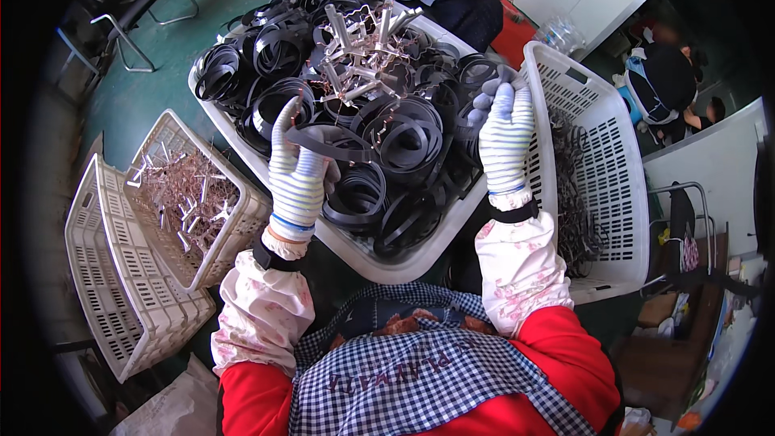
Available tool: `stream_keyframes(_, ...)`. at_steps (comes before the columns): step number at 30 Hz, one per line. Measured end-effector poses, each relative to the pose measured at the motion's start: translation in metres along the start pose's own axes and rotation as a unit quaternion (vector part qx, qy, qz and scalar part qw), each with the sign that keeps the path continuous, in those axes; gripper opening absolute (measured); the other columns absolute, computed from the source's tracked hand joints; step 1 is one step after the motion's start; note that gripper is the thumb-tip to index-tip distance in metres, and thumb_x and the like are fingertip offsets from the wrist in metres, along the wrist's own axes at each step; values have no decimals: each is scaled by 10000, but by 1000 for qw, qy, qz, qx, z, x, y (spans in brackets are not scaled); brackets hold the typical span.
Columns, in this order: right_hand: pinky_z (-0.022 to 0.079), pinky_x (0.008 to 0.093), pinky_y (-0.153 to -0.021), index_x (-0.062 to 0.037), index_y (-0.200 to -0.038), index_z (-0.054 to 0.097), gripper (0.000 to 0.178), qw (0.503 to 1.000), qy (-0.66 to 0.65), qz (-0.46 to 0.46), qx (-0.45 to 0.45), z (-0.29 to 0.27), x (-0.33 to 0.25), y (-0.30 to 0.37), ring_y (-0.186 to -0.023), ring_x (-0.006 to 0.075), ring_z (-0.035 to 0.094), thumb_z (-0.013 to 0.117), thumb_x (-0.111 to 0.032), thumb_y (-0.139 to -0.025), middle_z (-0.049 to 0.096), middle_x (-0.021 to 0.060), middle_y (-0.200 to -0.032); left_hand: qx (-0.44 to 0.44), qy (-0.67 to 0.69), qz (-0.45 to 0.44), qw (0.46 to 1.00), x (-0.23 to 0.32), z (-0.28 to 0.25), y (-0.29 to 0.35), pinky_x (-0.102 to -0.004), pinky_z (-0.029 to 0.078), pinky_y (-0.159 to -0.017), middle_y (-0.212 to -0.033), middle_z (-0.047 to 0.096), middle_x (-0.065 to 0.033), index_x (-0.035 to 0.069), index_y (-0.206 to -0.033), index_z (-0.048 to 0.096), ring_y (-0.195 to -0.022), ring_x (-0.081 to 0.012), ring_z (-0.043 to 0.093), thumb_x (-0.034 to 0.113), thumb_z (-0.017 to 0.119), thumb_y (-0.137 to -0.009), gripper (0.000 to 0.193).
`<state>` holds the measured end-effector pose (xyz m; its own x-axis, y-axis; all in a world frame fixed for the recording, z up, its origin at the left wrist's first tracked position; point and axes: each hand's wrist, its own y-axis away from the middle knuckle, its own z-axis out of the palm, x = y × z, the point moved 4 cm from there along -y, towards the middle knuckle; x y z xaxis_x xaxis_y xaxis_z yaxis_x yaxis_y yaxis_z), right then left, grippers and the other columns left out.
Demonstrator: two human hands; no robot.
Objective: Sorting and assembling small plastic ring components and silver wire structures in a manufacturing setting.
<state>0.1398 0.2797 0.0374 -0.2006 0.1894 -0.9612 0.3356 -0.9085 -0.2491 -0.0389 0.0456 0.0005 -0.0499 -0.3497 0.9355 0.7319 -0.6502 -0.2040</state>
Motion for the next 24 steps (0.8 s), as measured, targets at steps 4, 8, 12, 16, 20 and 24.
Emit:
stream_keyframes(4, 631, 346, -686, -88, -1293, 546, 264, 971, -123, 149, -143, 16, 26, 8, -811, 196, 715, 514, -241, -1080, 668, 78, -995, -41, -172, 150, 973, -1, 14, 4, -235, 550, -675, -1096, 689, -135, 111, -1564, 273, -729, -110, 663, 92, 511, -1041, 575)
stream_keyframes(8, 623, 494, -848, -17, -1290, 588, 284, 913, -206, 281, -213, 33, 40, 28, -987, 339, 731, 516, -182, -1071, 701, 184, -1117, -114, -366, 257, 887, 10, 30, 16, -286, 558, -800, -1090, 696, -137, 30, -1555, 286, -876, -147, 696, -10, 522, -990, 614)
stream_keyframes(12, 614, 497, -876, -4, -1293, 595, 300, 879, -227, 316, -276, 33, 46, 32, -1005, 338, 728, 512, -185, -1068, 704, 203, -1151, -180, -425, 296, 836, 16, 36, 17, -375, 581, -640, -928, 737, -125, -10, -1488, 395, -720, -319, 728, 72, 673, -862, 690)
stream_keyframes(16, 611, 470, -888, 11, -1289, 599, 306, 862, -252, 309, -313, 36, 41, 34, -1021, 324, 725, 522, -184, -1067, 709, 194, -1145, -247, -401, 315, 824, 8, 36, 18, -310, 565, -609, -1016, 747, -110, -15, -1518, 345, -617, -196, 712, -43, 627, -801, 771)
stream_keyframes(20, 611, 387, -883, 14, -1308, 588, 338, 881, -199, 243, -353, 38, 18, 43, -1024, 275, 723, 556, -216, -1063, 709, 170, -1135, -247, -382, 307, 836, 8, 40, 14, -288, 557, -596, -994, 740, -104, -16, -1521, 335, -598, -181, 713, -11, 610, -883, 695)
stream_keyframes(24, 606, 340, -868, 35, -1278, 591, 324, 914, -33, 191, -357, 39, 16, 43, -982, 232, 730, 503, -211, -1086, 713, 144, -1106, -243, -410, 225, 850, 1, 41, 16, -286, 558, -597, -989, 738, -105, -19, -1523, 331, -629, -185, 727, 20, 603, -911, 671)
